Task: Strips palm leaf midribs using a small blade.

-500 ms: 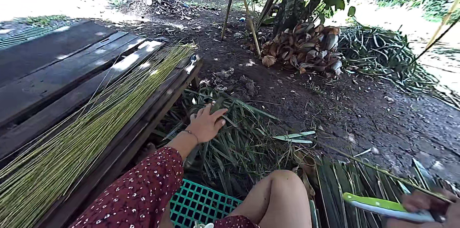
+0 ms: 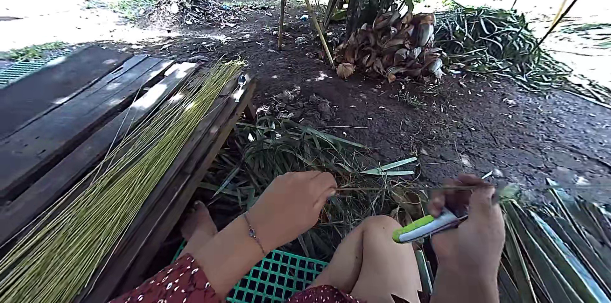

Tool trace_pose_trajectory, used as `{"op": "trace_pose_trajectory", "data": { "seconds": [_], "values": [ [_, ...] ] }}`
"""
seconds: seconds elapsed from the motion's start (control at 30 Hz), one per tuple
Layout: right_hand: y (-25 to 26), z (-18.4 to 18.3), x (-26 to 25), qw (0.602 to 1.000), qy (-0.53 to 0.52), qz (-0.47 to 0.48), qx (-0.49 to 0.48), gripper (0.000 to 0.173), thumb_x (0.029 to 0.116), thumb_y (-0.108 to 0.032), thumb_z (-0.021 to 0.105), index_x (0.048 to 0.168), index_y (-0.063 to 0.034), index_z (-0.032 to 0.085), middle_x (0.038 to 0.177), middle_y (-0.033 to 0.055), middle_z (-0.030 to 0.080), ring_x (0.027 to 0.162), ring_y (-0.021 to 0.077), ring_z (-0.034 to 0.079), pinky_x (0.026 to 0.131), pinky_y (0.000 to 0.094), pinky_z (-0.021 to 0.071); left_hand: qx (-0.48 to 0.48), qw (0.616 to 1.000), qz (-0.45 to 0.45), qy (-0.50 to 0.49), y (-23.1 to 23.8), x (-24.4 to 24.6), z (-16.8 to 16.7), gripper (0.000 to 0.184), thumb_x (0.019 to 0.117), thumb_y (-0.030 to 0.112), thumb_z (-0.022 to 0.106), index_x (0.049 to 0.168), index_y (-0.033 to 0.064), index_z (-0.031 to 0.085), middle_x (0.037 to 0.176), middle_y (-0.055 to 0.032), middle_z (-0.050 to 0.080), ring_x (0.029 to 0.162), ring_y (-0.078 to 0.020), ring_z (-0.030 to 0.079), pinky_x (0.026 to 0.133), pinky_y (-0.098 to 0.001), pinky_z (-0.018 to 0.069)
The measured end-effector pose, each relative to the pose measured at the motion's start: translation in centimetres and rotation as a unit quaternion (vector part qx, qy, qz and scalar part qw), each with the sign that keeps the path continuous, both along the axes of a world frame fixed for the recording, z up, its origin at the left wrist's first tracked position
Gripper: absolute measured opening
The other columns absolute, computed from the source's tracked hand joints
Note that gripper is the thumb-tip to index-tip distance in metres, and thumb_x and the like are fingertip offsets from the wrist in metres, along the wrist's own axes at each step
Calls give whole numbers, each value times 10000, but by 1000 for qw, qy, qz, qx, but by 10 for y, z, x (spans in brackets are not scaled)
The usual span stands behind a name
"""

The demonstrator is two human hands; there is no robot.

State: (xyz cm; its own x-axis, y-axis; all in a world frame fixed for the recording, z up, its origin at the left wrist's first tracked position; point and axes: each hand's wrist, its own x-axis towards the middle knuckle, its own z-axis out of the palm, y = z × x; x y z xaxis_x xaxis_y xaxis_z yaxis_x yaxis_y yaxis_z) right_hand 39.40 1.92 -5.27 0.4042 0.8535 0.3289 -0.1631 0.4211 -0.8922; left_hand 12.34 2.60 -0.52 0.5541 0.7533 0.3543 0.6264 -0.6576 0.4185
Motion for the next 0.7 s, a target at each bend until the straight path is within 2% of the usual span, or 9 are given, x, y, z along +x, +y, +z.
{"op": "trace_pose_trajectory", "data": {
  "seconds": [0.03, 0.07, 0.13, 0.2, 0.33, 0.37, 0.47, 0.6, 0.7],
  "values": [
    [0, 0, -4, 998, -9, 57, 0, 460, 1117, -441, 188, 1247, -127, 499, 822, -143, 693, 625, -2, 639, 544, 169, 532, -17, 1000, 20, -12, -5, -3, 5, 242, 1038, 150, 517, 1004, 13, 713, 861, -130, 715, 739, -244, 704, 683, -382, 577],
    [0, 1, -11, 993, -11, 117, -2, 553, 1101, -494, 164, 1330, -112, 492, 857, -133, 717, 673, 13, 665, 577, 191, 552, -37, 998, 40, -27, -10, -5, 8, 238, 1033, 158, 517, 983, 26, 709, 808, -103, 688, 689, -198, 665, 647, -327, 553],
    [-4, 2, -32, 972, 3, 233, -12, 553, 1073, -522, 324, 1399, -118, 517, 872, -122, 735, 718, 13, 680, 629, 198, 564, -84, 992, 80, -56, -22, -9, 14, 239, 1027, 190, 517, 949, 57, 700, 730, -45, 636, 622, -105, 594, 588, -236, 492],
    [-8, 1, -52, 933, -3, 360, -13, 533, 1052, -499, 447, 1428, -126, 497, 848, -139, 698, 713, -26, 633, 672, 171, 541, -119, 984, 108, -76, -31, -10, 18, 239, 1024, 217, 513, 928, 85, 688, 682, 6, 591, 581, -37, 541, 544, -180, 438],
    [-21, 2, -88, 850, 64, 522, -36, 394, 1079, -352, 473, 1409, -154, 560, 721, -160, 568, 595, -68, 512, 562, 120, 456, -104, 977, 130, -130, -45, -9, 12, 226, 1005, 229, 520, 886, 106, 668, 697, 55, 595, 590, 42, 517, 534, -120, 404],
    [-24, 1, -94, 839, 73, 538, -41, 376, 1082, -337, 477, 1401, -153, 555, 714, -164, 544, 585, -79, 482, 544, 105, 427, -96, 977, 132, -138, -47, -8, 10, 221, 1007, 231, 516, 897, 112, 667, 759, 55, 655, 632, 63, 556, 563, -105, 433],
    [-30, -3, -107, 837, 103, 537, -36, 414, 1082, -272, 491, 1447, -75, 503, 717, -162, 515, 573, -88, 437, 516, 86, 375, -91, 972, 136, -171, -51, -9, 5, 199, 1001, 210, 516, 909, 110, 662, 774, 71, 653, 630, 87, 536, 560, -85, 421],
    [-34, -3, -112, 864, 98, 494, -17, 398, 1075, -234, 499, 1419, -40, 545, 712, -172, 508, 567, -97, 414, 504, 83, 348, -74, 972, 141, -172, -57, -10, 3, 194, 994, 207, 525, 864, 107, 630, 628, 92, 489, 532, 77, 424, 490, -83, 335],
    [-27, -1, -102, 887, 102, 450, -15, 410, 1071, -257, 507, 1417, -44, 555, 666, -182, 515, 540, -96, 418, 492, 91, 350, -50, 976, 147, -154, -61, -16, 4, 202, 998, 215, 520, 873, 108, 637, 611, 84, 482, 514, 66, 415, 478, -90, 331]
  ]
}}
